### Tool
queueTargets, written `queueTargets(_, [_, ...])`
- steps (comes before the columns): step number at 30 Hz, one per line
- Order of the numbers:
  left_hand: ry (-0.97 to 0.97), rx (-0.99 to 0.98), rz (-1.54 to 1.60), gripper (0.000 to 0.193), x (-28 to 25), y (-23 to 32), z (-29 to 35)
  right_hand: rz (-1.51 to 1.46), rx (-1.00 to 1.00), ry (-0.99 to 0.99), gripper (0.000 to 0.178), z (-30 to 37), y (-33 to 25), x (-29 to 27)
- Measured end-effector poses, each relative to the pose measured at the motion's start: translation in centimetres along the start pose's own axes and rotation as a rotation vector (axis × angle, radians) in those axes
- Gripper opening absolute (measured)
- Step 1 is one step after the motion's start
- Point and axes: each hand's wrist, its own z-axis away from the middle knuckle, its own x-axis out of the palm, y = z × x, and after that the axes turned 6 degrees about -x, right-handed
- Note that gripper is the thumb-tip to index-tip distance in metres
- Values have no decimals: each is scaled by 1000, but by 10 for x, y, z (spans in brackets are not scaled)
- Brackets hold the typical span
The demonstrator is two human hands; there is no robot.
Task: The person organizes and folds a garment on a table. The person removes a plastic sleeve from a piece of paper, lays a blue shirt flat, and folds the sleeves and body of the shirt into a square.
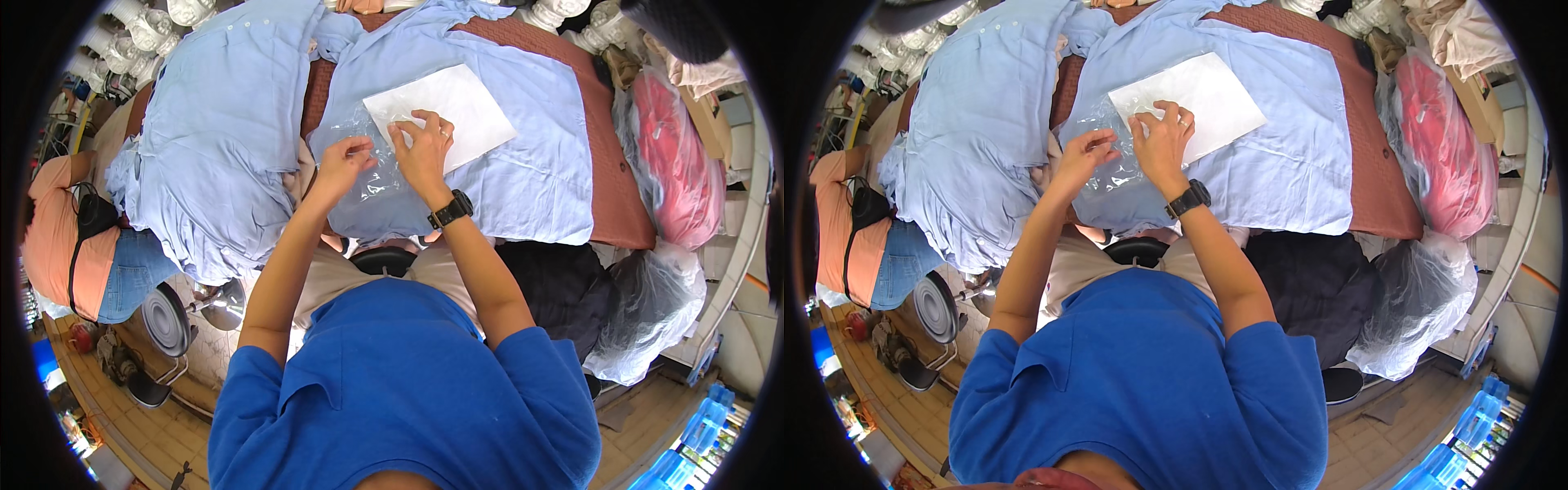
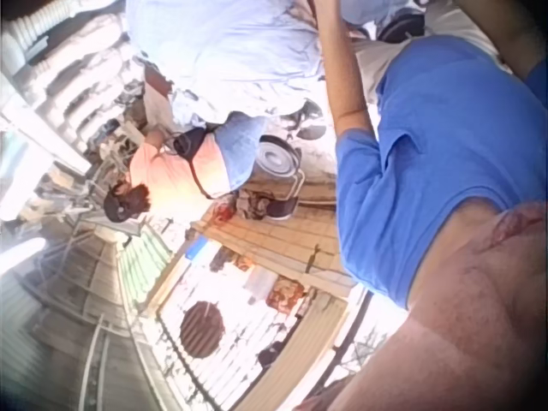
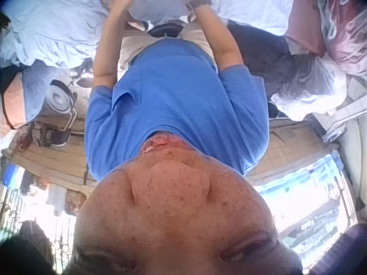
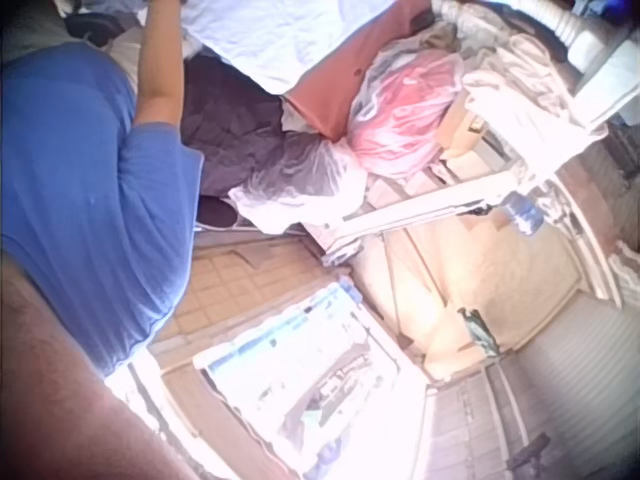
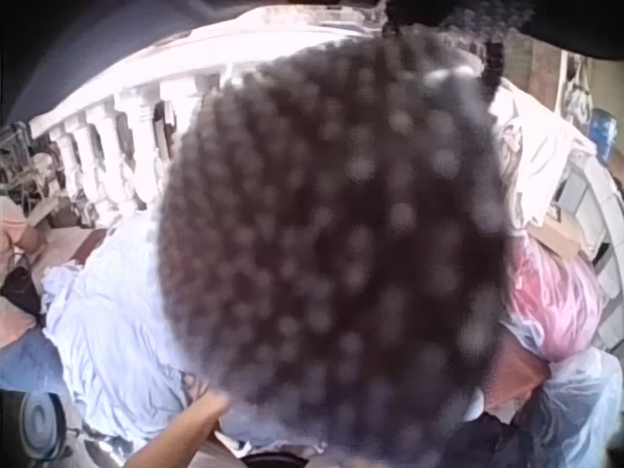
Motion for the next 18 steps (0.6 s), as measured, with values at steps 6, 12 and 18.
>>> queueTargets(6, [25,-133,252,52,3,-12,-33,87,-61,89,37,-42,58,-28])
queueTargets(12, [-81,-180,346,53,2,-17,-45,297,401,-67,30,-66,167,-64])
queueTargets(18, [-38,-218,239,48,14,-7,-50,4,453,4,27,-65,200,-75])
